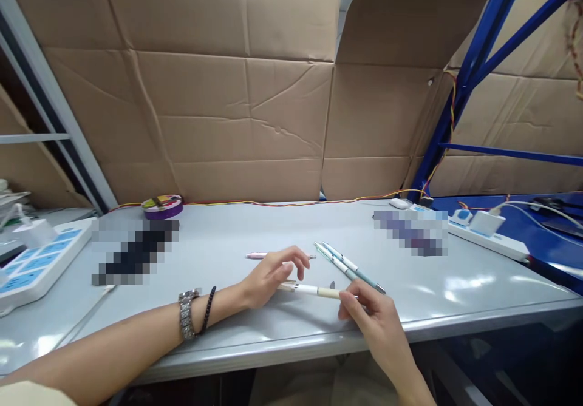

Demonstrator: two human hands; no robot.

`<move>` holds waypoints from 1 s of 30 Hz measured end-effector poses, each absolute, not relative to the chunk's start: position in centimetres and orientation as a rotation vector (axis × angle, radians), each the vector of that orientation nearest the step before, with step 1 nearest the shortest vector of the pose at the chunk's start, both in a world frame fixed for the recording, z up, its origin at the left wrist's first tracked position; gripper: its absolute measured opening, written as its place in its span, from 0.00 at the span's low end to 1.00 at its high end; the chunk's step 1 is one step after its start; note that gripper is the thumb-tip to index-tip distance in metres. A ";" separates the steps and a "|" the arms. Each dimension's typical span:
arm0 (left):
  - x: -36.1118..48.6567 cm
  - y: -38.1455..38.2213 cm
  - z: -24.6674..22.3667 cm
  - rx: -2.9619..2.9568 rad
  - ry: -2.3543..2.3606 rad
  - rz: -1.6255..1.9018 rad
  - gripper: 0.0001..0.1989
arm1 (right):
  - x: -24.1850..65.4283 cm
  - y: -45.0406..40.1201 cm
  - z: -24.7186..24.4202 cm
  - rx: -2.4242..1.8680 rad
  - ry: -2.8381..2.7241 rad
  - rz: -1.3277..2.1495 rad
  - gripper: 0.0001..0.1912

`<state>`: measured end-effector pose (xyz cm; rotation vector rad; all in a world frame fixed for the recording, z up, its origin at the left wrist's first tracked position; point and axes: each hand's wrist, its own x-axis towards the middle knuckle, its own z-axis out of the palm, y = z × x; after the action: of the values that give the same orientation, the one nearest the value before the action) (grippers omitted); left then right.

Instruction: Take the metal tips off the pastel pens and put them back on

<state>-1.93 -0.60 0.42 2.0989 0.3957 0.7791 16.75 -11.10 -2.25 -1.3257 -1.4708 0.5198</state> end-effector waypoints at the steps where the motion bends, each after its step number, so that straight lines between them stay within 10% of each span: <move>1: -1.9 -0.5 0.4 2.007 0.415 0.773 0.29 | 16.8 -11.1 -2.2 -1.335 -1.501 0.532 0.20; 30: -1.9 0.2 0.0 2.158 0.580 0.791 0.20 | 17.0 -11.1 -2.6 -1.373 -1.459 0.282 0.17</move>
<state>-1.87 0.23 0.01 2.1582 0.5801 0.7909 17.02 -11.12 -2.63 -1.3731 -1.4587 0.2824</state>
